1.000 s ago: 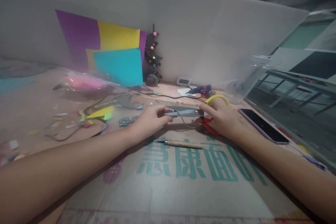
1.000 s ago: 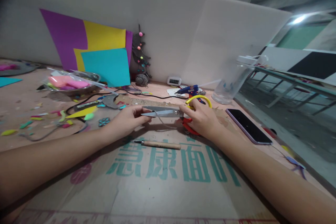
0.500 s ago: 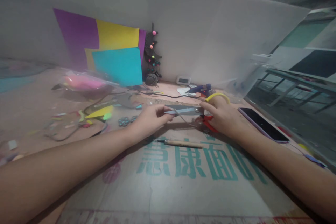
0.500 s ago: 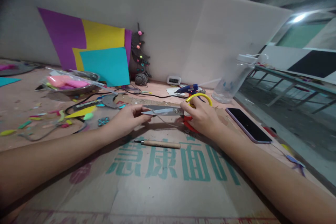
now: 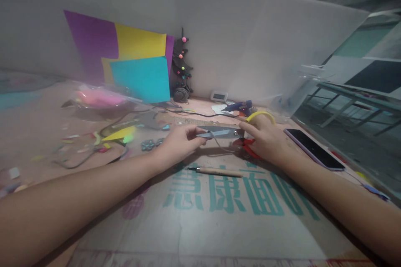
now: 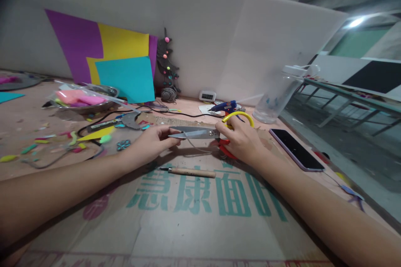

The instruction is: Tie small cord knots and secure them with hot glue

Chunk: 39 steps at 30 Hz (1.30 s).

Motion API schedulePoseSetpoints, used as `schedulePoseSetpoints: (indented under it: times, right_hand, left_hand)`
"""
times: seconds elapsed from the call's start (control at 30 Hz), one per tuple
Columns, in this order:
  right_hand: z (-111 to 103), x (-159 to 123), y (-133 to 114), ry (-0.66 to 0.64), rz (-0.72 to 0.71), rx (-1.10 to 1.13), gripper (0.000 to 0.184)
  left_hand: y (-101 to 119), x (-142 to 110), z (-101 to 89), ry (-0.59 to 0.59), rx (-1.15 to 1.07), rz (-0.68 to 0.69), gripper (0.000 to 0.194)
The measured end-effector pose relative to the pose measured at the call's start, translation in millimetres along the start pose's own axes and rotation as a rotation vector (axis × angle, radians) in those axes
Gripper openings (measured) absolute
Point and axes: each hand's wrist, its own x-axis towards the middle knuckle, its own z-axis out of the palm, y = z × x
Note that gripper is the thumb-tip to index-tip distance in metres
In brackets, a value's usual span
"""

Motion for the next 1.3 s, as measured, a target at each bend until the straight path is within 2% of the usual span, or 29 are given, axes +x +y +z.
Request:
schedulePoseSetpoints:
  times: [0.2,0.4,0.57,0.77,1.0,1.3]
  right_hand:
    - [-3.5,-1.4,-0.5,-0.050,0.034,0.023,0.027]
    - [-3.8,-3.2,4.5,-0.070,0.001,-0.025,0.023]
    - [-4.5,2.1,3.9,-0.014,0.018,0.020,0.038]
    - [-4.1,1.7,1.7,0.009,0.016,0.059,0.036]
    - [-5.6,0.9,-0.7,0.011,0.015,-0.014,0.028]
    - [-2.2,-6.7,7.8,-0.061,-0.029,-0.087,0.023]
  left_hand:
    - [1.2,-1.8,-1.5,-0.009,0.013,0.022,0.023]
    - [-0.5,-1.7,-1.4,-0.005,0.023,0.028,0.031]
    - [2.1,-2.3,-0.5,0.003,0.037,0.029,0.023]
    - [-1.0,-0.9,0.3,-0.002,0.004,0.011,0.020]
    - [-2.8,-0.6,-0.6,0.022,0.033,-0.002,0.022]
    - [-1.9,-1.5,-0.8,0.004,0.059,0.031,0.023]
